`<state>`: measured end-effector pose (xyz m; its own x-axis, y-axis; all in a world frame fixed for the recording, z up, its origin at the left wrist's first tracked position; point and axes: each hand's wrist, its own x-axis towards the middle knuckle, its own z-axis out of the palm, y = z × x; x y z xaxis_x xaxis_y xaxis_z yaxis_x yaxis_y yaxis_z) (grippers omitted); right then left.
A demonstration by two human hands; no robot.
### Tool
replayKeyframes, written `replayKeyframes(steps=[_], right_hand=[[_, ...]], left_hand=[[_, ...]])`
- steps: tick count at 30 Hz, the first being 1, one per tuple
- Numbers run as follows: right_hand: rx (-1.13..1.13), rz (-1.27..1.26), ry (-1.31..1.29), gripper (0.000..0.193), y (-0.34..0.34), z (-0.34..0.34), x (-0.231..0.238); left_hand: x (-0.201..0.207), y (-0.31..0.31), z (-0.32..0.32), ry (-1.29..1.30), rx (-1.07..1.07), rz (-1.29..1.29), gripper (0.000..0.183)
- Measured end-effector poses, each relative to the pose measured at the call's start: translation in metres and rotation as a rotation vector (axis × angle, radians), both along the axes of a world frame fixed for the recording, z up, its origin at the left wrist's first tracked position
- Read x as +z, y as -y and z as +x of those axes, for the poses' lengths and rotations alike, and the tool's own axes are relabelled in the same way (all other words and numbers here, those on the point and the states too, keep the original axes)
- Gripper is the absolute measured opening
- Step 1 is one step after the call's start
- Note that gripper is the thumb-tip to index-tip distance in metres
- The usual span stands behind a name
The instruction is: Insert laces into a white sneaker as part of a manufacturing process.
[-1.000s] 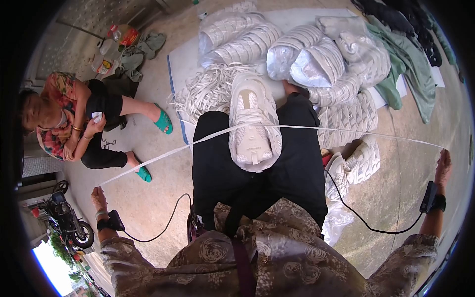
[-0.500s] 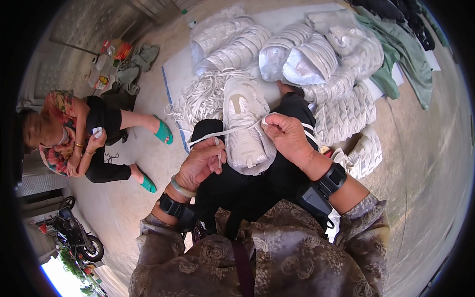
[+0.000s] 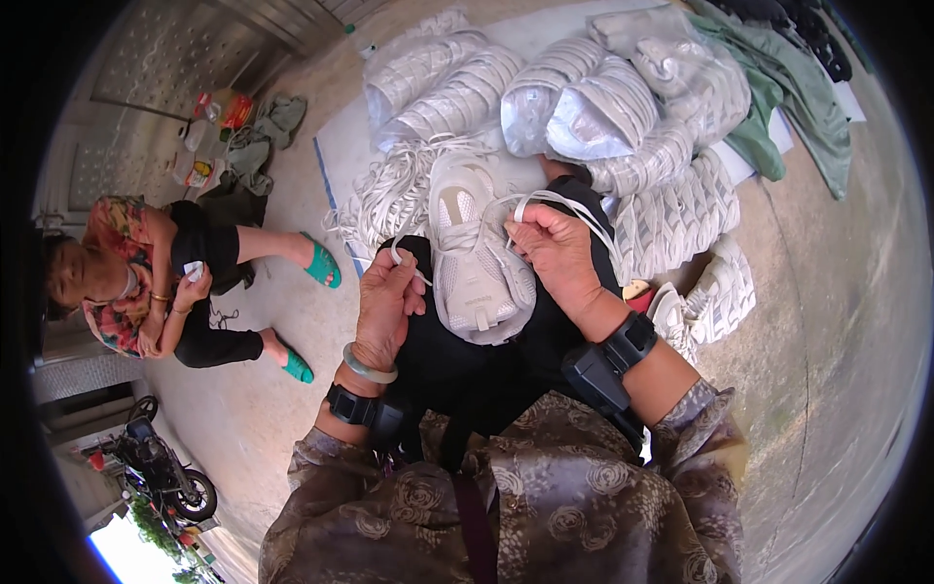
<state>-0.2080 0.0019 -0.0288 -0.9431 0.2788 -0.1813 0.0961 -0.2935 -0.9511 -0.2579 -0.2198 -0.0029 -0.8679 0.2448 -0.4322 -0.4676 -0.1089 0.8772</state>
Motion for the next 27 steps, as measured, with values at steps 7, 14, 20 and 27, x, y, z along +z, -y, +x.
replayKeyframes(steps=[7, 14, 20, 27], right_hand=[[-0.005, 0.02, -0.066, 0.008, 0.005, 0.001, -0.006], [-0.008, 0.183, -0.134, 0.009, 0.009, 0.002, -0.011], [-0.038, 0.823, -0.397, 0.009, 0.014, 0.0, -0.008], [0.005, 0.705, -0.067, 0.019, 0.016, 0.004, 0.001]], left_hand=[[-0.004, -0.002, 0.005, -0.061, -0.003, 0.047, 0.003], [-0.005, -0.004, 0.006, -0.069, 0.01, 0.044, 0.005], [-0.006, -0.006, 0.012, -0.131, 0.013, 0.052, 0.01], [-0.013, -0.015, 0.007, -0.221, 0.131, 0.021, 0.012]])
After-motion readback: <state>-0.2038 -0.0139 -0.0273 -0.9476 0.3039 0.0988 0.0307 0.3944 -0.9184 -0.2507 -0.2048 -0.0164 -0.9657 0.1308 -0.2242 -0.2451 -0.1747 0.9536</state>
